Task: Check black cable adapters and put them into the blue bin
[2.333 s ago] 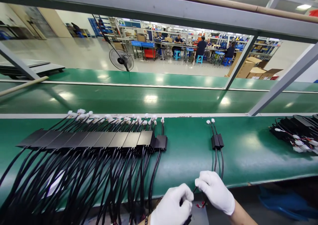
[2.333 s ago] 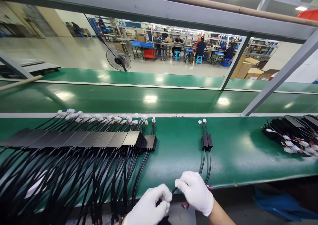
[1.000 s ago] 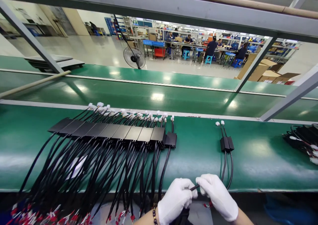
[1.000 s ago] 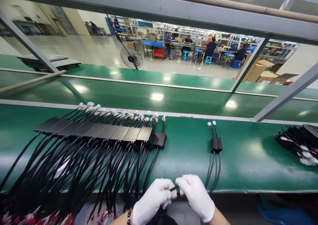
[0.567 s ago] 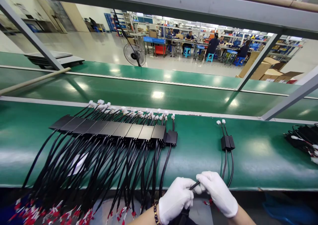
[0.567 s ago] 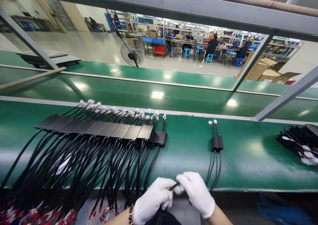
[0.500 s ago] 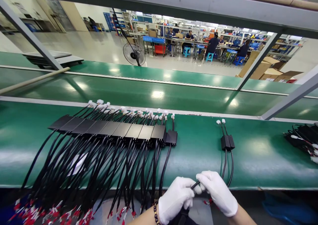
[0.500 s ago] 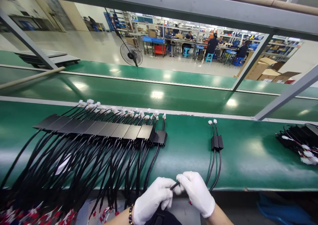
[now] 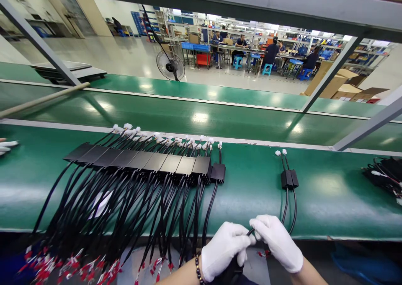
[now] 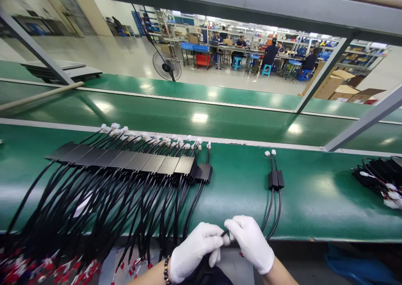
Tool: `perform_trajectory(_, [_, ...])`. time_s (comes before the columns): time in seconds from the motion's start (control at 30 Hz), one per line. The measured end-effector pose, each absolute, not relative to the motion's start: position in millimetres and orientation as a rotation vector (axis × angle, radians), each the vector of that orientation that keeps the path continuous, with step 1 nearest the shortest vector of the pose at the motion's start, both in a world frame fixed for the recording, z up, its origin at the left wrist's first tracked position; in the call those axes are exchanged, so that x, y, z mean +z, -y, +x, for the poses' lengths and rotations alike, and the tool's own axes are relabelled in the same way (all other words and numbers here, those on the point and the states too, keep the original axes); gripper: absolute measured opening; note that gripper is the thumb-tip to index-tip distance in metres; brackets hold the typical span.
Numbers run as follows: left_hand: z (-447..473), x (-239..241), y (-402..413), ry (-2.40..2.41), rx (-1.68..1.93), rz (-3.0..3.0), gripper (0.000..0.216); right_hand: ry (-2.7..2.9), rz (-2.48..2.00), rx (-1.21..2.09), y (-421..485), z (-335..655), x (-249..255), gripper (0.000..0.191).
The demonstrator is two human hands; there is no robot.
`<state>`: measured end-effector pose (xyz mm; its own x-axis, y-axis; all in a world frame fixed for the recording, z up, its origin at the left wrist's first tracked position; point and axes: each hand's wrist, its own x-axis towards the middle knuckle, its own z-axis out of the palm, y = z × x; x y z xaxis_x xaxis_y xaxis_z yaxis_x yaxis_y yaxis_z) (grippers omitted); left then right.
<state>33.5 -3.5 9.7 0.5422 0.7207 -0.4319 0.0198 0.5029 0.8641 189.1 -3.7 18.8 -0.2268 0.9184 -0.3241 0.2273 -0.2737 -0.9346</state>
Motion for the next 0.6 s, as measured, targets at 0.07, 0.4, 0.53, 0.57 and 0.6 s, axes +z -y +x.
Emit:
perform_trajectory(0.07, [36.6,11.6,3.2,-0.969,0.469,0.995,0.025,1.399,-1.421,1.575,4.8,187.7,17.3,0.039])
perform_trajectory(0.4, [29.7,7.7,2.3,-0.841,0.517,0.922,0.018,1.331,-1.390,1.607,4.8,186.2,19.3,0.041])
perform_trajectory(0.53, [32.5,12.0,2.7,-0.904,0.523,0.969,0.025,1.345,-1.376,1.632,6.0,185.8,17.2,0.037])
perform_trajectory(0.57, [33.9,12.4,2.7,-0.937,0.510,0.962,0.025,1.344,-1.383,1.629,6.5,185.5,16.4,0.037])
perform_trajectory(0.6, [35.1,12.2,2.7,-0.962,0.495,0.952,0.023,1.342,-1.392,1.624,6.8,185.1,15.8,0.037])
